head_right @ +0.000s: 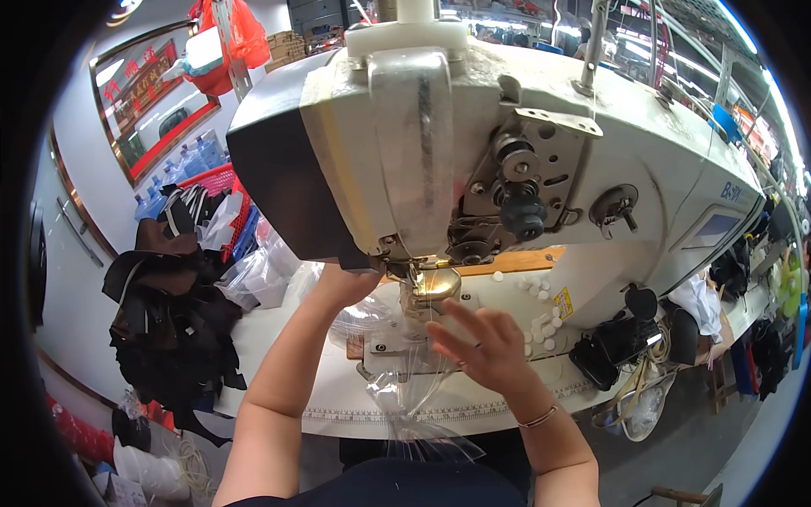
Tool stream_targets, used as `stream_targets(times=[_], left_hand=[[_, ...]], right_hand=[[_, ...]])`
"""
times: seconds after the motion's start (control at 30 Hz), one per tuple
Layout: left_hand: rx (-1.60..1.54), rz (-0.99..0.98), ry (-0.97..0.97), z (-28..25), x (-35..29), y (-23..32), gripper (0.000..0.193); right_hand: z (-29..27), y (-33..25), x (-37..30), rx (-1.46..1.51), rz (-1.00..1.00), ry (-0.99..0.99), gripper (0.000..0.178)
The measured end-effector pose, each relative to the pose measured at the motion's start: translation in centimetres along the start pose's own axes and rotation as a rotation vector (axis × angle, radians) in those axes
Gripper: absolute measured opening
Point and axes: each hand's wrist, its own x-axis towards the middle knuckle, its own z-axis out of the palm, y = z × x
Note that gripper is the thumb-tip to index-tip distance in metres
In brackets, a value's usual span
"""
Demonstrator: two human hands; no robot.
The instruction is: Stitching small white circular components onto transparent plastic shoe upper sections using an industrial sewing machine.
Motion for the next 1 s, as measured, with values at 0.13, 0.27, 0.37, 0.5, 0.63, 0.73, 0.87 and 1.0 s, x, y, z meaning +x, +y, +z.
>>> stream_targets(times=[0.13, 0.27, 0.37, 0.5, 0.63, 0.73, 0.87, 1.0], left_hand=[[-0.313, -0.172, -0.397, 0.3, -0.1, -0.5, 0.018], [-0.163, -0.002, -0.306, -0.6, -2.3, -0.1, 0.023], [-0.008, 0.187, -0.079, 0.4, -4.2, 0.8, 0.029], [0.119, 0.308, 0.011, 0.9, -4.2, 0.4, 0.038], [0.156, 0.289, 0.041, 1.6, -4.8, 0.4, 0.036], [0.175, 0.264, 0.053, 1.7, -5.3, 0.8, 0.034], [0.229, 0.24, 0.044, 1.6, -5.7, 1.3, 0.032], [0.34, 0.153, -0.023, 0.7, -5.6, 4.4, 0.03]], right_hand=[[0.2, -1.1, 1.2, -0.099, -0.087, -0.013, 0.032], [-0.7, 0.3, 0.5, -0.044, -0.023, 0.021, 0.025], [-1.1, 1.5, 0.7, -0.002, 0.06, -0.007, 0.025], [-1.5, 1.4, 1.2, -0.016, 0.029, -0.017, 0.023], [-1.6, 2.0, 1.9, -0.033, 0.019, -0.02, 0.022], [-1.5, 2.6, 2.3, -0.03, 0.014, -0.028, 0.024], [-0.7, 3.4, 2.8, 0.016, 0.019, 0.001, 0.028], [-0.1, 5.1, 2.8, 0.076, 0.046, 0.007, 0.032]])
